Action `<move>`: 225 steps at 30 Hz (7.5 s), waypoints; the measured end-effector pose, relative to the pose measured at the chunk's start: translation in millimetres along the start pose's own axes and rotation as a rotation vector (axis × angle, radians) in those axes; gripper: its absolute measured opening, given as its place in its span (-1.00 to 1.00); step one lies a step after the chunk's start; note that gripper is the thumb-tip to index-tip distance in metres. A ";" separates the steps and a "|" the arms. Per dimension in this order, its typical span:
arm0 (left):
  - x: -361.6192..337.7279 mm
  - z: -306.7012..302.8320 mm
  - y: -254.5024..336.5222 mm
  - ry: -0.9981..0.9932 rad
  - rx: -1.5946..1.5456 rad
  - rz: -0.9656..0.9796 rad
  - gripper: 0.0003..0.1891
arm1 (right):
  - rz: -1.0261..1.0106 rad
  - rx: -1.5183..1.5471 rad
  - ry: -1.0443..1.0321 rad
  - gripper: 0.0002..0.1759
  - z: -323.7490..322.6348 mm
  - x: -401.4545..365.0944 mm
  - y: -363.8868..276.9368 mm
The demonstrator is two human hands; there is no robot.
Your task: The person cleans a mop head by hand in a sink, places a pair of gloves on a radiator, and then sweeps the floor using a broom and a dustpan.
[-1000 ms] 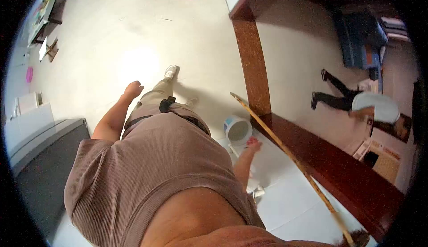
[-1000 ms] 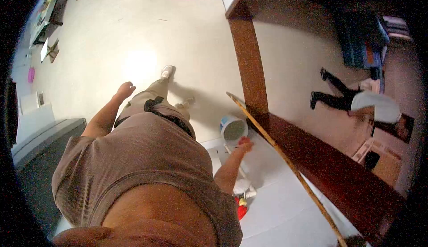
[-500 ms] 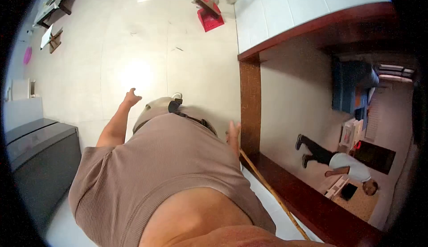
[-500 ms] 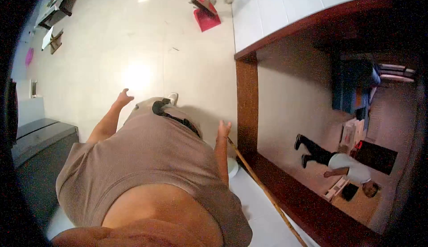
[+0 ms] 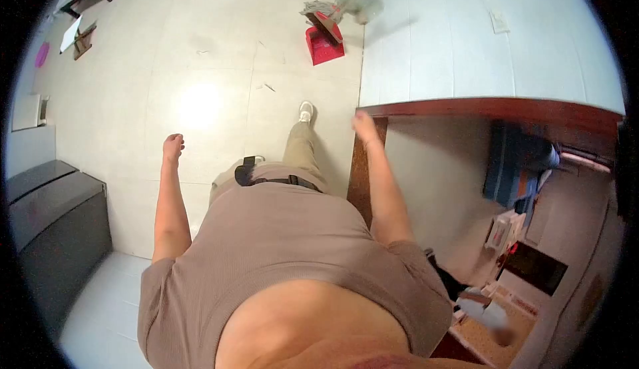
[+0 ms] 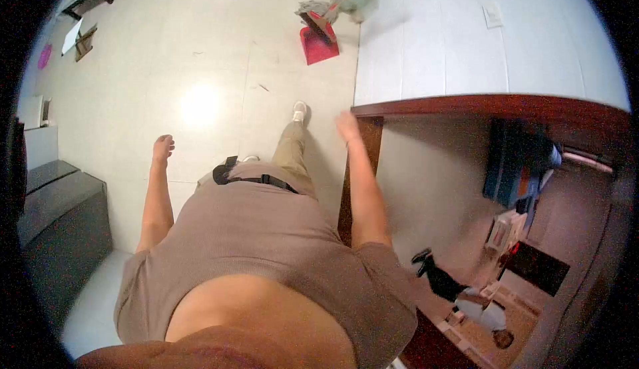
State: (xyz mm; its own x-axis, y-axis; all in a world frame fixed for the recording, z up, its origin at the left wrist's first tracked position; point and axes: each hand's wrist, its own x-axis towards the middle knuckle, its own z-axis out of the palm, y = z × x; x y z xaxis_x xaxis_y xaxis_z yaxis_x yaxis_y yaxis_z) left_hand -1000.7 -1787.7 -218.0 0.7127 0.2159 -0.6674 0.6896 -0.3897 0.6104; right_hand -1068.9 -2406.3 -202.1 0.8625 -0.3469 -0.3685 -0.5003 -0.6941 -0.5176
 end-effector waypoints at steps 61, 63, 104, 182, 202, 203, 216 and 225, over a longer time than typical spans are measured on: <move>78.2 285.7 451.1 -0.061 1.132 0.526 -0.65 | 0.748 1.216 -0.843 -0.81 -298.9 148.9 -31.5; 61.9 276.9 457.5 -0.030 1.078 0.497 -0.63 | 0.578 0.678 -0.952 -0.85 -301.1 158.3 -41.2; -61.6 -61.3 62.7 1.025 -0.555 -0.414 -0.80 | 0.507 0.438 -1.279 -0.84 96.1 274.2 -454.8; 861.9 -1422.6 -31.1 0.670 -0.384 -0.650 -0.60 | -0.290 -0.343 -1.408 -0.83 1107.1 426.1 -2114.7; 1078.6 -1661.1 221.8 0.884 -0.875 -1.084 -0.62 | -0.169 -0.346 -1.413 -0.86 1478.0 624.3 -2506.3; 1088.3 -1671.2 230.1 0.864 -0.882 -1.071 -0.63 | -0.163 -0.366 -1.425 -0.86 1481.5 642.4 -2516.2; 1206.7 -1769.5 207.4 0.923 -1.440 -0.929 -0.79 | 0.128 -0.062 -1.191 -0.88 1437.0 724.0 -2610.5; 1260.0 -1843.3 187.1 0.868 -1.379 -0.963 -0.82 | -0.092 -0.211 -1.001 -0.88 1496.2 777.1 -2716.4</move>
State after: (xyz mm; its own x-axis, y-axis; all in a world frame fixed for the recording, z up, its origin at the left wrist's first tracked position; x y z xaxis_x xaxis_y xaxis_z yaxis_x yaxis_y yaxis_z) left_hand 262.8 61.7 -158.3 -0.3706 0.3947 -0.8408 0.1315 0.9184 0.3732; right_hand 846.3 153.3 -237.7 0.3896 0.3314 -0.8593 -0.3284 -0.8217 -0.4657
